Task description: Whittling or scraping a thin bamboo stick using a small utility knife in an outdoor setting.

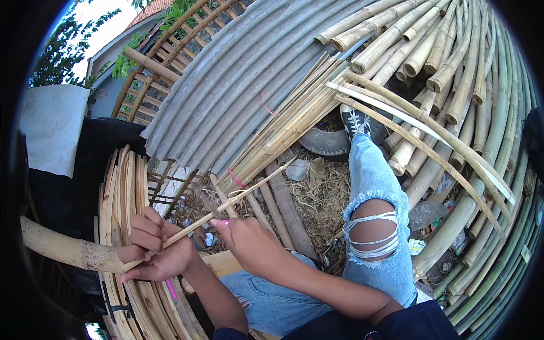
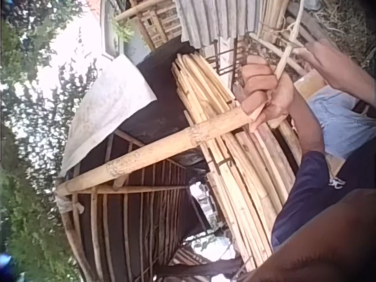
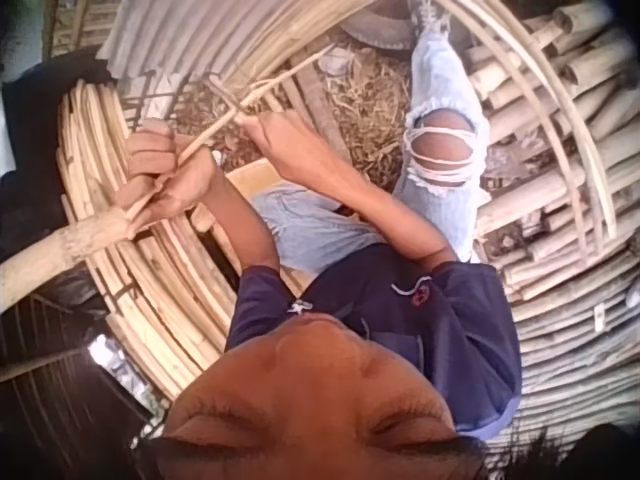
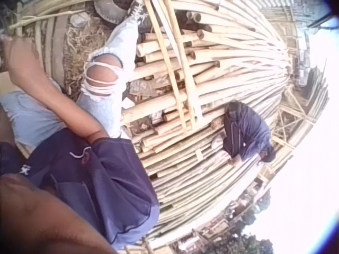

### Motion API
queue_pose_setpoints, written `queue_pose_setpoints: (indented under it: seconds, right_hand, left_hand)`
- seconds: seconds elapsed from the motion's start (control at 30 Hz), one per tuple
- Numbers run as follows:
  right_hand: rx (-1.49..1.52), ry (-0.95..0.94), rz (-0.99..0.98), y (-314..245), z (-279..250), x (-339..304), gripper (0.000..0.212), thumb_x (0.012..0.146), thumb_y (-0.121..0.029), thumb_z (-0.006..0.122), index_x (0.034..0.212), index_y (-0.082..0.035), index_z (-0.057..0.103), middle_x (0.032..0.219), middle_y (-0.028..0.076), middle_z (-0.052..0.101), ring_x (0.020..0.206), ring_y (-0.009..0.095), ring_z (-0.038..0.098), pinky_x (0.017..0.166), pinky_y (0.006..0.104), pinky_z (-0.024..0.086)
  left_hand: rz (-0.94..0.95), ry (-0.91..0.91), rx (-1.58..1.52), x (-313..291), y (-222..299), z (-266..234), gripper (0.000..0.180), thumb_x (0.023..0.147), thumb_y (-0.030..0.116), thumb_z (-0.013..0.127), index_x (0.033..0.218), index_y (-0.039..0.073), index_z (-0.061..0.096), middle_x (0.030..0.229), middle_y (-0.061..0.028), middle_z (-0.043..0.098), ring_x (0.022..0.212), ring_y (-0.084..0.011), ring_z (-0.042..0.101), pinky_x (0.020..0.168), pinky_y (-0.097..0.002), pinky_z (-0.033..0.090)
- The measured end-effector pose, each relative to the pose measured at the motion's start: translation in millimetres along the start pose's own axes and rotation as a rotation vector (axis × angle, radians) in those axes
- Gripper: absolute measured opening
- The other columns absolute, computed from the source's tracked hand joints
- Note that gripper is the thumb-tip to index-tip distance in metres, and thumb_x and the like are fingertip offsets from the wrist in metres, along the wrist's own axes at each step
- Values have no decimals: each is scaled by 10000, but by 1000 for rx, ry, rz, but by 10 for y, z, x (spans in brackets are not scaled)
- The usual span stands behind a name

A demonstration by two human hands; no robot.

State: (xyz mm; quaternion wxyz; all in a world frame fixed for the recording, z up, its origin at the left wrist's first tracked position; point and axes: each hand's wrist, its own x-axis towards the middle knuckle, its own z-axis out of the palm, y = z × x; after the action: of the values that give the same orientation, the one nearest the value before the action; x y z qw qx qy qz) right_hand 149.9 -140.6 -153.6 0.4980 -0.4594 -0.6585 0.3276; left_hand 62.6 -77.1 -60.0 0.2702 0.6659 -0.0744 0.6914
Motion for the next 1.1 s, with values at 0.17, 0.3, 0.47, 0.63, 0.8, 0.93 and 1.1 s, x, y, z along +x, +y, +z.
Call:
queue_pose_setpoints:
  seconds: [0.17,0.3,0.47,0.63,0.8,0.93,1.1]
  right_hand:
    - [4,123,-31,171,47,5,244,934,-115,421,1041,81,520,712,261,532,645,422,543,585,492,414]
    - [94,-2,216,9,-54,-22,282,970,-154,371,968,79,529,684,259,540,644,424,547,602,498,418]
    - [60,81,159,-101,-43,1,355,968,-220,390,864,78,554,653,262,563,634,454,565,571,489,442]
    - [-115,123,362,688,103,-55,357,975,-223,368,887,49,583,679,260,576,628,451,575,571,524,443]
    - [63,106,318,319,47,-30,351,976,-210,366,897,71,560,647,264,548,621,447,558,559,506,438]
    - [70,135,119,74,117,-80,342,981,-187,330,984,53,574,682,263,557,617,432,556,543,494,444]
    - [-87,192,175,613,76,-19,327,974,-188,370,931,71,565,668,251,551,604,449,530,592,505,425]
  left_hand:
    - [-24,37,63,-18,-41,-24,567,925,601,235,615,128,288,462,-15,326,505,-130,251,473,-279,221]
    - [27,1,12,-36,-23,25,578,917,613,244,614,123,287,462,-15,328,499,-131,248,462,-277,217]
    - [5,53,44,-15,-70,-4,578,918,612,231,612,125,284,460,-19,335,502,-132,249,465,-280,221]
    - [30,10,20,-20,-79,58,570,921,607,228,624,125,290,464,-20,339,505,-133,256,474,-277,230]
    - [1,25,77,-33,-77,-37,568,920,608,230,635,122,308,467,-18,343,506,-130,267,468,-269,225]
    - [26,-21,37,-3,-38,29,567,916,614,233,636,126,307,469,-12,344,509,-130,267,470,-268,222]
    - [-13,11,57,-2,-126,-22,564,914,618,231,633,133,295,469,-6,332,521,-130,259,487,-266,226]
